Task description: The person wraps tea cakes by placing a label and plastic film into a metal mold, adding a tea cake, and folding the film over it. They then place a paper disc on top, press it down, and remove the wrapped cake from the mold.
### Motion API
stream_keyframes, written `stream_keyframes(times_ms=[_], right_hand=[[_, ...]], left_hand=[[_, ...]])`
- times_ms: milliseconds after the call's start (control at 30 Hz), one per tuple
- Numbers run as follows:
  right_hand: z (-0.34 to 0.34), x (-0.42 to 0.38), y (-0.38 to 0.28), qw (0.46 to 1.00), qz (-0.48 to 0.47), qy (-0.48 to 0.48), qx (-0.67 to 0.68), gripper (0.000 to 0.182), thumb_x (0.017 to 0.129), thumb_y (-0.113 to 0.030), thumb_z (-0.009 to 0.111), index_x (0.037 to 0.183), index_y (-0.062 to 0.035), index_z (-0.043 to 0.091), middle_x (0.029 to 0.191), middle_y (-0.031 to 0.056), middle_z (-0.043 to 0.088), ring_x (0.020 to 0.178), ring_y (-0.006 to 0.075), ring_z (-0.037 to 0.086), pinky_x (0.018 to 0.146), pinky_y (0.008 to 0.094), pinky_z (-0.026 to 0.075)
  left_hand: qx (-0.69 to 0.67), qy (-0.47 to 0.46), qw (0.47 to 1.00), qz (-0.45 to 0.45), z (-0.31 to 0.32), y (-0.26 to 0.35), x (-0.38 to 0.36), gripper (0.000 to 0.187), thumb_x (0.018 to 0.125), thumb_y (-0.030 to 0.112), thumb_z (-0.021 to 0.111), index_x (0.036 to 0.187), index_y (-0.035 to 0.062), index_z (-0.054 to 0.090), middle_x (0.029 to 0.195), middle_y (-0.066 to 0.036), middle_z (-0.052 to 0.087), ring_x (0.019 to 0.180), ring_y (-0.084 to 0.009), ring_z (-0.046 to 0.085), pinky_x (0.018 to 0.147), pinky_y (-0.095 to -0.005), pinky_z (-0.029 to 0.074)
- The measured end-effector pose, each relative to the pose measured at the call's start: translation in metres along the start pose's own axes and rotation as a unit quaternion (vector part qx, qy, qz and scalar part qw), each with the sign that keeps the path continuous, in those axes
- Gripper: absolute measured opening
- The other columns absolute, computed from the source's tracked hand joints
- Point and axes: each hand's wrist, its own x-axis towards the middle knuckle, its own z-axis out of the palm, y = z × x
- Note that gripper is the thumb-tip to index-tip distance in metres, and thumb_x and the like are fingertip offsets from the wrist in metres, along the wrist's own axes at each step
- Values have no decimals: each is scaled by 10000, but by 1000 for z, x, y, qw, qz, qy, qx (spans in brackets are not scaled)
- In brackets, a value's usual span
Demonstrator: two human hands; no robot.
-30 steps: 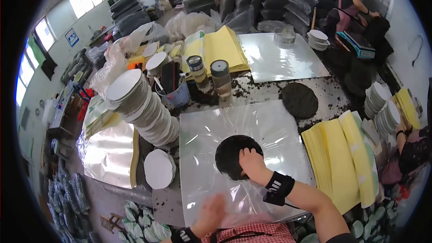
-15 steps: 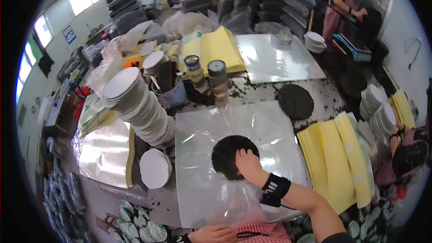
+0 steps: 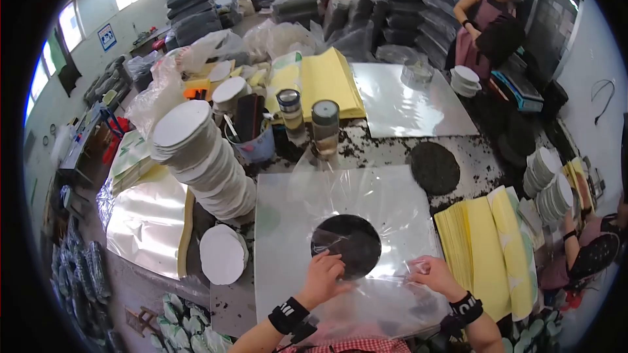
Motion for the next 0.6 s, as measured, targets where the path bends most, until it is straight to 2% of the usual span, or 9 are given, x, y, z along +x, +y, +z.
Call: stream_keyframes(times_ms=[33, 133, 167, 233, 333, 367, 467, 567, 600], right_hand=[[-7, -4, 0, 994, 11, -76, 80, 302, 845, -156, 748, 1069, 1, 619, 829, 58, 658, 746, 189, 637, 680, 333, 536], [-35, 23, -17, 885, -41, 251, 391, 364, 805, -133, 802, 1089, -15, 607, 912, 35, 652, 774, 99, 605, 685, 279, 541], [-16, 19, -44, 904, -6, 207, 375, 539, 733, -166, 876, 1171, -14, 600, 1032, 80, 653, 865, 153, 630, 797, 321, 563], [23, 31, -15, 989, -119, 82, -15, 757, 700, -197, 911, 1321, 13, 531, 1243, 166, 614, 1084, 264, 624, 967, 369, 519], [94, 58, -67, 939, -254, 165, 162, 984, 670, -238, 923, 1457, 34, 398, 1459, 224, 484, 1336, 323, 492, 1082, 409, 422], [102, 63, -100, 924, -297, 224, 91, 786, 735, -188, 858, 1395, 24, 490, 1376, 225, 553, 1275, 345, 546, 1044, 411, 451], [140, 79, -94, 868, -479, 129, -41, 547, 782, -123, 763, 1289, -9, 594, 1220, 208, 637, 1119, 368, 622, 956, 417, 502], [143, 72, -87, 906, -407, 113, -32, 409, 759, -72, 709, 1163, -41, 654, 1082, 154, 690, 963, 347, 666, 843, 432, 535], [141, 70, -90, 907, -411, 83, -51, 392, 758, -75, 706, 1146, -40, 653, 1060, 150, 691, 940, 348, 667, 821, 436, 537]], left_hand=[[13, 14, 1000, -20, 9, -3, -2, 385, 736, 325, 833, 955, 95, 615, 1006, -51, 667, 1018, -266, 642, 1020, -455, 449], [32, 61, 991, -110, 18, 8, 3, 269, 772, 216, 794, 924, 102, 604, 866, -55, 619, 768, -289, 617, 801, -418, 504], [40, 77, 984, -155, 16, 17, 13, 258, 775, 202, 787, 923, 102, 600, 856, -60, 612, 752, -298, 611, 767, -418, 500], [53, 95, 974, -201, 9, 21, 29, 269, 768, 160, 776, 957, 97, 595, 878, -75, 599, 765, -309, 598, 732, -419, 488], [57, 62, 971, -222, 7, 32, 26, 366, 740, 77, 765, 1060, 79, 587, 972, -109, 579, 851, -313, 580, 732, -419, 465], [28, 64, 970, -234, 7, 35, 19, 396, 732, 73, 761, 1085, 69, 581, 1004, -117, 568, 885, -306, 575, 765, -413, 465], [-39, 146, 964, -221, -1, 22, 21, 473, 729, 68, 733, 1166, 37, 555, 1095, -137, 538, 998, -283, 560, 880, -399, 453], [-206, 295, 904, -231, -15, -3, 15, 554, 792, 107, 630, 1313, -11, 483, 1262, -145, 504, 1209, -260, 502, 1054, -400, 386], [-214, 250, 921, -209, -16, 0, 27, 539, 807, 143, 655, 1303, -4, 502, 1273, -165, 520, 1211, -287, 508, 1059, -419, 383]])
